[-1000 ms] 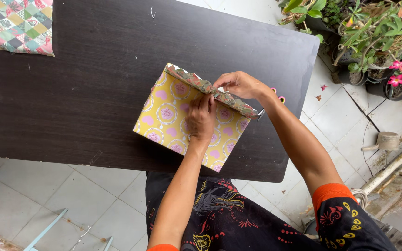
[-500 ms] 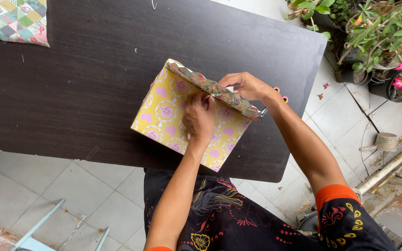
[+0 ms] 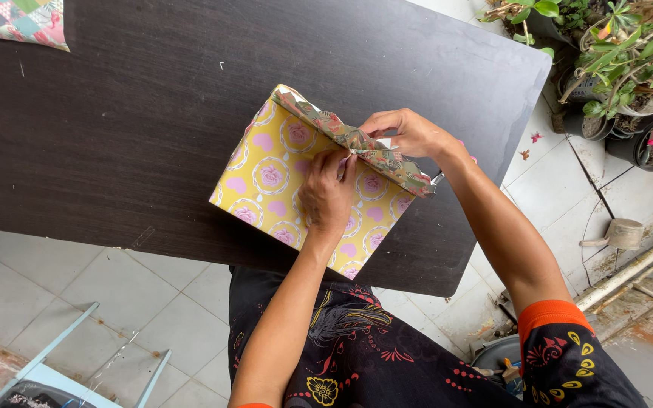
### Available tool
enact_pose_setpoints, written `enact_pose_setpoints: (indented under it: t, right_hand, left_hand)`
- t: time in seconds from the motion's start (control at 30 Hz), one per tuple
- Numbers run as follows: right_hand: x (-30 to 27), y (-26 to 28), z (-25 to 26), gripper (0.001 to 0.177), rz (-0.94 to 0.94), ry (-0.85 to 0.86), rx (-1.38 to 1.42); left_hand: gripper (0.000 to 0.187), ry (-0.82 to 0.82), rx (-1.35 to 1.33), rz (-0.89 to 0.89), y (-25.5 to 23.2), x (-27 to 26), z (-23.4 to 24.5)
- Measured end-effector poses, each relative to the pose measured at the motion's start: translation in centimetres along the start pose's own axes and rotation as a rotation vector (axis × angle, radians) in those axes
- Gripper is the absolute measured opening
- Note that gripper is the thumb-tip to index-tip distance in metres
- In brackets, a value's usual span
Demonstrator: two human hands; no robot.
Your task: The person wraps a rectangular gift box with patterned paper, folds and tapes the edges, then ties a green ribbon around the package and adjusts the bow.
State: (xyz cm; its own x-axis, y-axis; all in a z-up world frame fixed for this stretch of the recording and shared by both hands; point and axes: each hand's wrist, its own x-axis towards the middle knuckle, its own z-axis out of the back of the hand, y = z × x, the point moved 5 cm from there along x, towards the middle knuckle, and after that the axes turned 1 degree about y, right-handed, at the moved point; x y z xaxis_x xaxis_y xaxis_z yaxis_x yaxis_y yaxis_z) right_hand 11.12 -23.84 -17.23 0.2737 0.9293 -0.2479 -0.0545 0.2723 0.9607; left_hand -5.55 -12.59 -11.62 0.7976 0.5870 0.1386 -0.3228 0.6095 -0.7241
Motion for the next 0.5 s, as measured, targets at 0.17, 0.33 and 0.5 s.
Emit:
enact_pose_setpoints:
  t: [0.17,0.33,0.5]
  right_hand:
    - [-0.11,0.22,0.06,0.039,0.048,0.014,0.014]
    - [-0.32,-0.11,-0.11,0.035,0.015,-0.031,0.025]
    - [-0.2,-0.26,-0.08,0.033,0.026,-0.003,0.016]
  left_hand:
    - [0.02,-0.058,-0.022,-0.058,-0.44,-0.05,0.41]
    - [0.022,-0.091,-0.029,-0.078,-0.73,0.1,0.67]
    - [0.023,-0.076,-0.047,-0.084,-0.83,0.21,0.75]
